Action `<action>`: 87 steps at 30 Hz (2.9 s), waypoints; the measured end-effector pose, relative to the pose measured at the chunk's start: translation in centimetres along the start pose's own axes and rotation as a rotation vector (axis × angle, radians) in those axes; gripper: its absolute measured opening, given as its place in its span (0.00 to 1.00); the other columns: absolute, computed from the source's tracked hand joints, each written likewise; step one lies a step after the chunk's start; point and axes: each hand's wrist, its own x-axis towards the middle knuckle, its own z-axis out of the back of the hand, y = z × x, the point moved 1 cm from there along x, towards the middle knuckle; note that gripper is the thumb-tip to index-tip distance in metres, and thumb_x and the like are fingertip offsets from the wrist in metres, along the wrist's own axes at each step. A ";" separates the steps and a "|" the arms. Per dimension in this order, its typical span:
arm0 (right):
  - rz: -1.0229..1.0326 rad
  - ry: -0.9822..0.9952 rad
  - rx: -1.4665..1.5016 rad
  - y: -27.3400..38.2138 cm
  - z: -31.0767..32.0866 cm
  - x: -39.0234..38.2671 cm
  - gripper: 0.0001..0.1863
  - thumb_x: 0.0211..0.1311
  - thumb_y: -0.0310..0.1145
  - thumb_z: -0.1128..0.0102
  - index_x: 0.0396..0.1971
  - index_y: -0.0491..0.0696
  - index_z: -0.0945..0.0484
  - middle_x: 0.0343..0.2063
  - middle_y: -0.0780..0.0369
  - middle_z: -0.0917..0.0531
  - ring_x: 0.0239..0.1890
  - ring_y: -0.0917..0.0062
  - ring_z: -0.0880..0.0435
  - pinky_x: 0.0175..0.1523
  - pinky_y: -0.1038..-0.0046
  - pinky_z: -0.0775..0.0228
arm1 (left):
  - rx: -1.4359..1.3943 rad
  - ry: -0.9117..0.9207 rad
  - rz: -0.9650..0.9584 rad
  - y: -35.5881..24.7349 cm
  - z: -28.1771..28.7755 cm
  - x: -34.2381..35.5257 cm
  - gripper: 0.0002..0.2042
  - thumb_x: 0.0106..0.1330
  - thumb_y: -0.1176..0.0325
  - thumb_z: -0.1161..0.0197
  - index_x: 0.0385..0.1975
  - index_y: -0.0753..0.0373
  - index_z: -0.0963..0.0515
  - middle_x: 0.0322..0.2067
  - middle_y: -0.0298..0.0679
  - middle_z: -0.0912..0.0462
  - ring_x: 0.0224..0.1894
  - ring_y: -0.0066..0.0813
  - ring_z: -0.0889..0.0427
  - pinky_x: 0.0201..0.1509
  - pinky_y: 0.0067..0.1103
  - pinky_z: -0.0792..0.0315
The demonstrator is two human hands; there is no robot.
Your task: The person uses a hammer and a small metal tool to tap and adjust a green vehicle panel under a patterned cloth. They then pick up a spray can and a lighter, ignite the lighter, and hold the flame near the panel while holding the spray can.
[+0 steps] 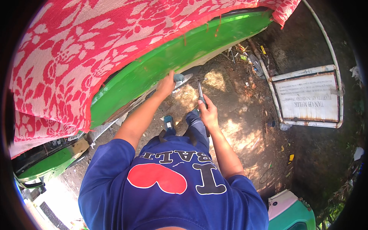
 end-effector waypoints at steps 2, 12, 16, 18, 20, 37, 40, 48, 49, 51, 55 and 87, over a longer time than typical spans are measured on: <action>0.008 -0.005 0.024 -0.8 0.4 0.9 0.24 0.68 0.36 0.41 0.61 0.43 0.27 0.22 0.70 0.24 0.19 0.89 0.29 0.23 0.82 0.36 | 0.029 0.053 0.019 -0.4 -0.2 0.9 0.21 0.58 0.73 0.40 0.52 0.63 0.35 0.40 0.56 0.18 0.45 0.55 0.18 0.47 0.43 0.25; 0.026 -0.008 0.013 -0.2 0.3 4.8 0.25 0.69 0.36 0.42 0.64 0.45 0.30 0.22 0.69 0.24 0.18 0.88 0.29 0.22 0.80 0.36 | 0.064 0.199 0.075 -1.4 -0.4 3.8 0.21 0.58 0.68 0.37 0.50 0.64 0.33 0.41 0.52 0.17 0.47 0.54 0.18 0.51 0.42 0.25; -0.080 0.039 0.148 0.0 0.5 6.8 0.26 0.71 0.36 0.45 0.66 0.48 0.34 0.22 0.67 0.23 0.17 0.86 0.28 0.22 0.81 0.35 | 0.146 0.173 0.020 -1.6 -0.2 4.6 0.22 0.59 0.66 0.36 0.52 0.64 0.33 0.41 0.52 0.16 0.48 0.52 0.18 0.51 0.41 0.25; -0.102 0.072 0.328 -0.1 0.9 7.6 0.26 0.72 0.36 0.46 0.67 0.50 0.35 0.23 0.66 0.23 0.16 0.85 0.28 0.21 0.81 0.35 | 0.125 0.225 0.064 -1.9 -0.1 4.8 0.22 0.60 0.66 0.36 0.53 0.64 0.34 0.42 0.51 0.16 0.48 0.52 0.18 0.52 0.41 0.25; -0.091 0.075 0.458 0.0 1.1 8.2 0.27 0.73 0.36 0.48 0.69 0.51 0.38 0.23 0.65 0.22 0.15 0.83 0.29 0.19 0.81 0.35 | 0.116 0.230 0.081 -1.8 -0.3 5.1 0.23 0.60 0.66 0.36 0.53 0.64 0.34 0.42 0.52 0.16 0.47 0.51 0.18 0.51 0.40 0.25; -0.217 0.112 0.247 0.2 1.5 12.6 0.25 0.72 0.40 0.46 0.66 0.52 0.34 0.21 0.66 0.24 0.14 0.82 0.29 0.16 0.78 0.41 | 0.097 0.173 0.081 -0.9 -2.6 6.0 0.20 0.61 0.72 0.44 0.53 0.67 0.35 0.38 0.57 0.16 0.43 0.53 0.16 0.47 0.41 0.23; -0.132 -0.026 0.539 0.7 2.4 12.8 0.23 0.72 0.40 0.47 0.63 0.50 0.31 0.22 0.65 0.24 0.13 0.82 0.30 0.15 0.79 0.41 | 0.073 0.147 0.075 -0.9 -3.1 6.1 0.18 0.59 0.71 0.39 0.48 0.67 0.32 0.38 0.56 0.17 0.44 0.57 0.17 0.49 0.43 0.25; -0.189 -0.050 0.490 0.4 2.6 12.8 0.24 0.72 0.39 0.47 0.65 0.52 0.33 0.21 0.66 0.24 0.13 0.82 0.29 0.15 0.79 0.39 | 0.062 0.174 0.093 -1.1 -2.6 5.6 0.18 0.60 0.70 0.39 0.49 0.66 0.32 0.35 0.56 0.16 0.43 0.57 0.17 0.48 0.42 0.24; -0.163 -0.083 0.531 0.1 2.8 12.7 0.24 0.72 0.39 0.47 0.65 0.52 0.33 0.21 0.66 0.24 0.13 0.82 0.29 0.15 0.78 0.39 | 0.051 0.177 0.085 -1.1 -2.3 5.6 0.18 0.59 0.70 0.39 0.49 0.66 0.32 0.35 0.56 0.16 0.43 0.57 0.17 0.48 0.42 0.24; -0.230 0.052 0.317 -0.5 1.6 12.0 0.23 0.73 0.40 0.48 0.65 0.52 0.32 0.21 0.66 0.24 0.14 0.82 0.29 0.16 0.79 0.39 | 0.066 0.174 0.088 -0.9 -2.2 5.7 0.18 0.60 0.71 0.41 0.50 0.66 0.33 0.36 0.56 0.16 0.43 0.55 0.16 0.48 0.42 0.23; -0.229 0.090 0.348 -0.3 0.9 11.3 0.25 0.73 0.38 0.49 0.68 0.52 0.36 0.22 0.66 0.24 0.14 0.81 0.29 0.16 0.78 0.40 | 0.081 0.080 0.009 -0.2 -2.3 5.0 0.19 0.60 0.72 0.41 0.51 0.66 0.34 0.38 0.56 0.16 0.43 0.54 0.16 0.48 0.42 0.23; -0.210 0.124 0.400 -2.8 -0.1 4.1 0.28 0.73 0.38 0.49 0.70 0.54 0.40 0.22 0.64 0.25 0.14 0.80 0.28 0.14 0.79 0.40 | -0.075 0.067 0.033 3.6 -1.0 -4.3 0.20 0.59 0.71 0.39 0.51 0.59 0.35 0.48 0.51 0.23 0.46 0.57 0.20 0.48 0.45 0.26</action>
